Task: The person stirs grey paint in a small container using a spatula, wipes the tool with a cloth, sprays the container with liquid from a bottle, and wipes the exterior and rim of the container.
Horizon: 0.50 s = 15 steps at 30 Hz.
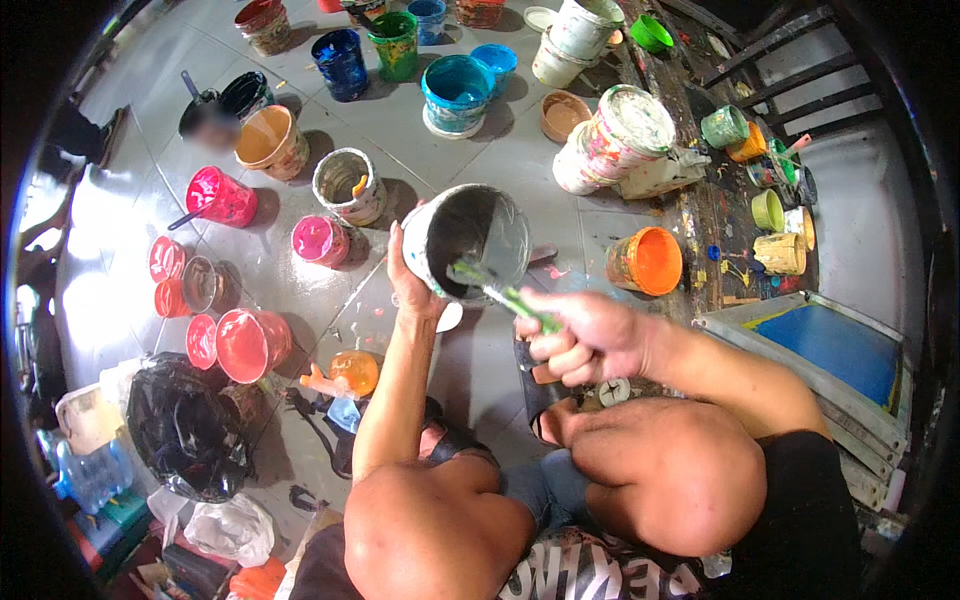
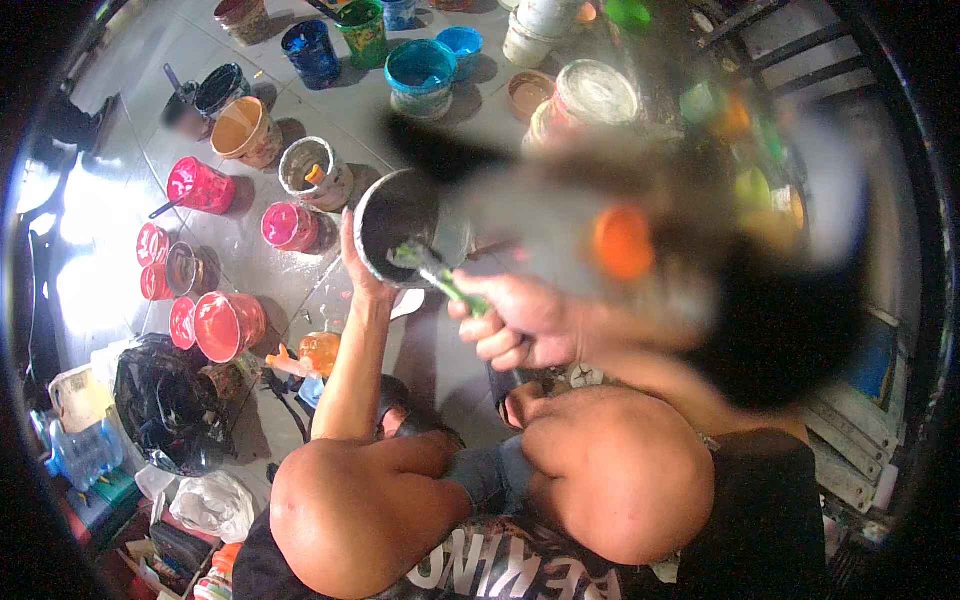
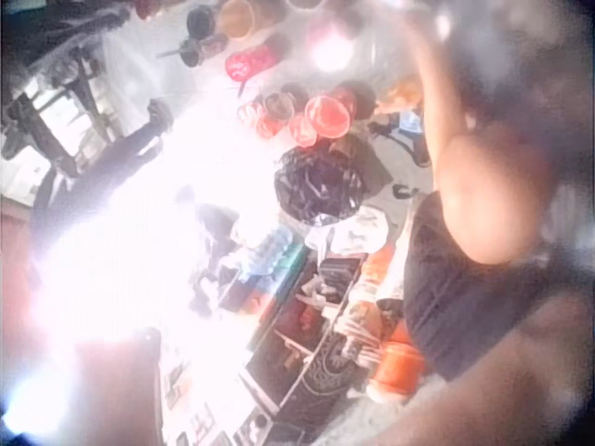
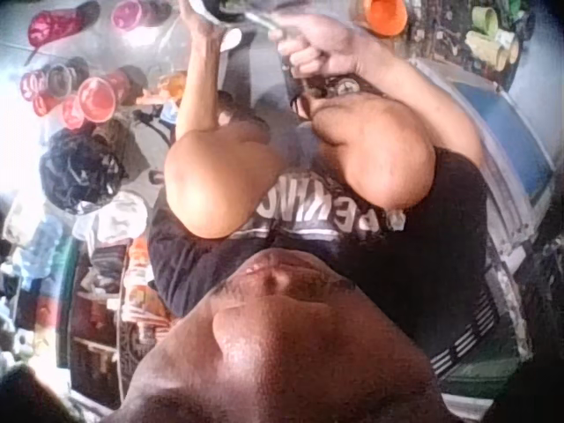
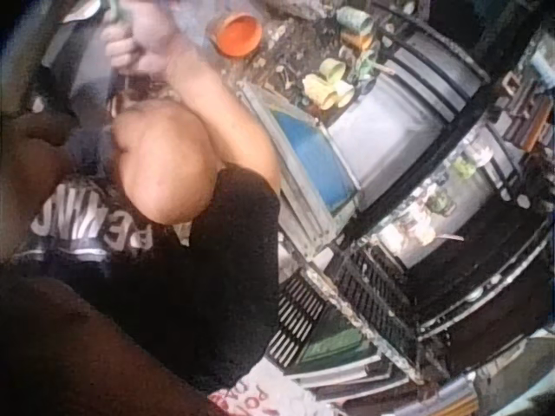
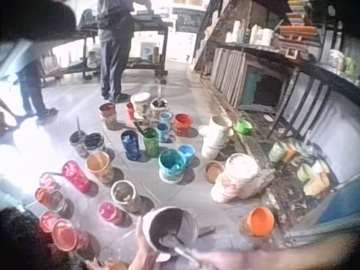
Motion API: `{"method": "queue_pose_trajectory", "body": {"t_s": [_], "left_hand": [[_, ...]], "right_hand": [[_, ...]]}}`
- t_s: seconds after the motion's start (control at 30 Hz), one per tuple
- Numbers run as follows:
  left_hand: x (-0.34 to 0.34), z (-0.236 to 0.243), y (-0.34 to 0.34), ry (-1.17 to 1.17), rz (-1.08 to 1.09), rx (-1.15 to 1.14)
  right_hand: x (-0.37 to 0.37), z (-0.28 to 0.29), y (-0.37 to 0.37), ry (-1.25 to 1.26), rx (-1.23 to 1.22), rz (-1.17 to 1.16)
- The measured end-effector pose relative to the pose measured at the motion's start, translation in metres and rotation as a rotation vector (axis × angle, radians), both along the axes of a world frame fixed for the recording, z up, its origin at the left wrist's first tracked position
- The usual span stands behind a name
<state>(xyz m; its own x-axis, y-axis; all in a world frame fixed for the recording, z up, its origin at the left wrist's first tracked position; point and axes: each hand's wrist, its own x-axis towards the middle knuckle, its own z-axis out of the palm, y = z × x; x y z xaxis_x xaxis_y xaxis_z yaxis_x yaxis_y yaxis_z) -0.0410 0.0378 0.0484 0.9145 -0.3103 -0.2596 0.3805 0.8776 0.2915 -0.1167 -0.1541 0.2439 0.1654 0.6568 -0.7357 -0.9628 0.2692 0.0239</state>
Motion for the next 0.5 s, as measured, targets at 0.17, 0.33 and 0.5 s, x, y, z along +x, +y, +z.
{"method": "queue_pose_trajectory", "body": {"t_s": [0.17,0.33,0.5], "left_hand": [[-0.007,0.002,0.004,0.158,-0.106,-0.07],[-0.007,0.017,0.024,0.268,-0.414,-0.083],[-0.008,0.03,0.013,0.282,-0.571,-0.072]], "right_hand": [[0.035,0.026,-0.028,-1.279,-1.077,1.12],[0.061,0.077,-0.013,-2.488,-1.487,1.933],[0.117,0.053,-0.04,-2.821,-1.47,1.699]]}}
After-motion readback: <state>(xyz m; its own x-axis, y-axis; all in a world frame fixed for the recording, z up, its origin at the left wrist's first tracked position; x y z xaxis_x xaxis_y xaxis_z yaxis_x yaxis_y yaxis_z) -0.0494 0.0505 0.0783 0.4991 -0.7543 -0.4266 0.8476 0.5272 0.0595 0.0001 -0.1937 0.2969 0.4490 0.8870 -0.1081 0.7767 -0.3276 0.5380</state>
